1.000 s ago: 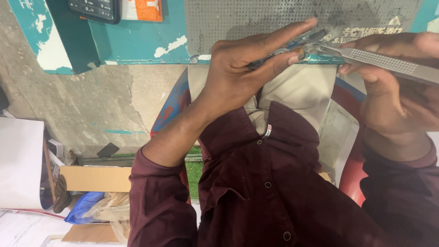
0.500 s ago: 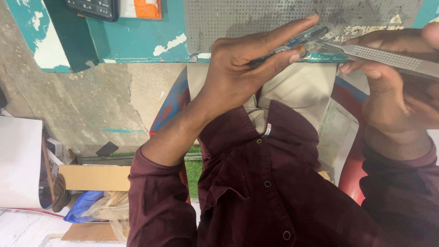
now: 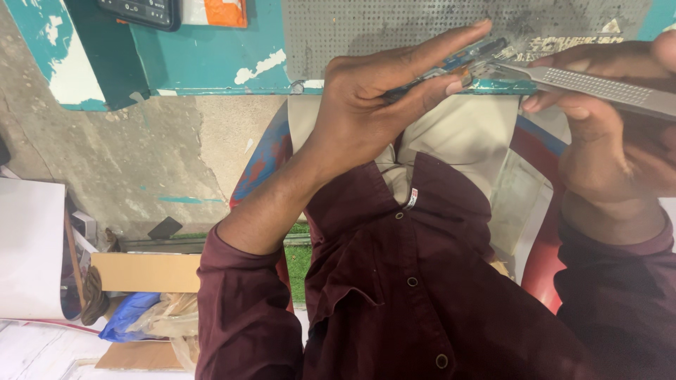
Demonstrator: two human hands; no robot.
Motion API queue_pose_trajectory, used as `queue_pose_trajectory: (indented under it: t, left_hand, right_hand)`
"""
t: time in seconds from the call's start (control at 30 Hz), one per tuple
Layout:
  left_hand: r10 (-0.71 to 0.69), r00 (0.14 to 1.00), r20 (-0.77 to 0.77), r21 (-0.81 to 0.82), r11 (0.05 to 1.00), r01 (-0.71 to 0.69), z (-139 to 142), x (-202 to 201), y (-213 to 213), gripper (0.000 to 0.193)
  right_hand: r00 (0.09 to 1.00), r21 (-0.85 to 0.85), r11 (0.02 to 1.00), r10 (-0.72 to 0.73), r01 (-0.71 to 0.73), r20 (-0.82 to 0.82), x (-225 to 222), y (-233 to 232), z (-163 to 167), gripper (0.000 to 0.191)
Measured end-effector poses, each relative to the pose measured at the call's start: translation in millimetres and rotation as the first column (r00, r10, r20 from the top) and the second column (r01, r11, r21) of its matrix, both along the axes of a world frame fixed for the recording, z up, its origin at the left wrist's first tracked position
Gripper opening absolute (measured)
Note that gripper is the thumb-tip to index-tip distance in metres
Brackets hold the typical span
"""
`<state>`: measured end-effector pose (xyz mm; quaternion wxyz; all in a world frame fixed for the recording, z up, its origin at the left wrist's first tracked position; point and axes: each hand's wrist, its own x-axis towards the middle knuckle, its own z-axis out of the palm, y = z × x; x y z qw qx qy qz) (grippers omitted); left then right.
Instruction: The person uses tweezers to manipulate small components on a blue circuit board, adjusting and repositioning parts while holding the board steady. The person briefly touches their face before resuming work on the board.
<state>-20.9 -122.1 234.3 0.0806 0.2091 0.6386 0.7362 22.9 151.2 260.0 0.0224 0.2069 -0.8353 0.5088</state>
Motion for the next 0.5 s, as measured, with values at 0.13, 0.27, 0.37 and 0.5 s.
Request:
queue_pose_trajectory:
  t: [0.13, 0.27, 0.37, 0.5]
  left_hand:
    - [0.000, 1.000, -0.003, -0.008, 1.000, 0.000, 2.2, 1.3, -1.1, 0.036]
    - [-0.006, 1.000, 0.013, -0.028, 1.000, 0.006, 1.2, 0.9, -1.5, 0.037]
    - [-0.008, 1.000, -0.020, 0.015, 1.000, 0.008, -1.3, -1.4, -0.9, 0.035]
    - [-0.007, 1.000, -0.016, 0.006, 1.000, 0.007, -2.4, -0.5, -1.2, 0.034]
  right_hand:
    - [0.995, -0.009, 0.998, -0.063, 0.064, 0.083, 1.0, -1.6, 4.7, 0.032]
    - [0.999, 0.017, 0.999, -0.047, 0.047, 0.018, 0.8, -2.7, 12.3, 0.035]
    - [0.996, 0.004, 0.997, -0.072, 0.072, 0.053, 0.7, -7.9, 16.4, 0.034]
    - [0.996, -0.063, 0.994, -0.081, 0.084, 0.049, -1.9, -12.5, 19.2, 0.032]
